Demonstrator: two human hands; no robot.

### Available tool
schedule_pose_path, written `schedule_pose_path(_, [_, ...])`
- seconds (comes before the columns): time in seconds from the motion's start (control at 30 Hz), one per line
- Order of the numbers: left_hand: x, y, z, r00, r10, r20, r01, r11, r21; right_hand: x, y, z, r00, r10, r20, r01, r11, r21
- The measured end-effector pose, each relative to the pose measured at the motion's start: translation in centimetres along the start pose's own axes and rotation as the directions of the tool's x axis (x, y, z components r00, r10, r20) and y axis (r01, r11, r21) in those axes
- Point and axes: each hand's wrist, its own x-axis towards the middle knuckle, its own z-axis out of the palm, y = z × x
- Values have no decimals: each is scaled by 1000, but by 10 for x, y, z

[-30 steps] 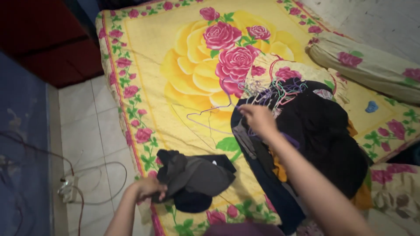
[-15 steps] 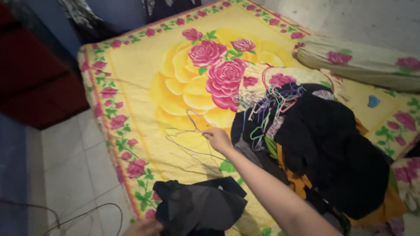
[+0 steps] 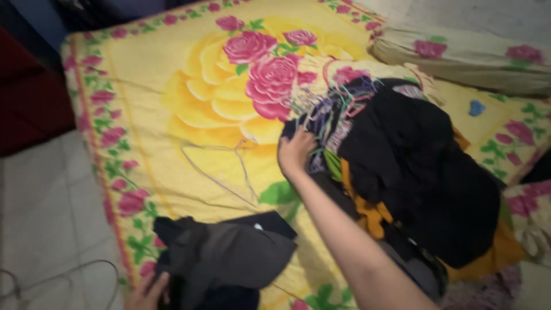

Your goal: Removing various items of clothing from plastic and wire hangers and piling them onto a bed.

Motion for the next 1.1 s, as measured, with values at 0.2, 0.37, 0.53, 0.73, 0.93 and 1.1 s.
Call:
schedule_pose_path(0.2, [-1,95,1,915,-401,-30,377,881,-286,21,118,-104,965,132,-227,-212,901,-378])
schedule_pose_path(0.37, [-10,154,2,889,-446,-104,409,875,-259,56,230,-77,975,221,-6,-216,947,-238])
schedule_pose_path(0.53, [-42,160,21,921,-255,-296,190,954,-232,52,223,-65,984,166,-59,-168,985,-32])
schedule_pose_path(0.73, [-30,321,92,894,-324,-310,364,928,80,-12,130,-124,986,-108,126,-49,534,844])
schedule_pose_path(0.93, [30,490,161,755,-534,381,616,380,-690,-64,109,-194,746,-514,423,-186,449,874])
schedule_pose_path(1.1, [50,416,279,818,-297,493,575,468,-672,-35,123,-214,298,-767,568,-109,564,819])
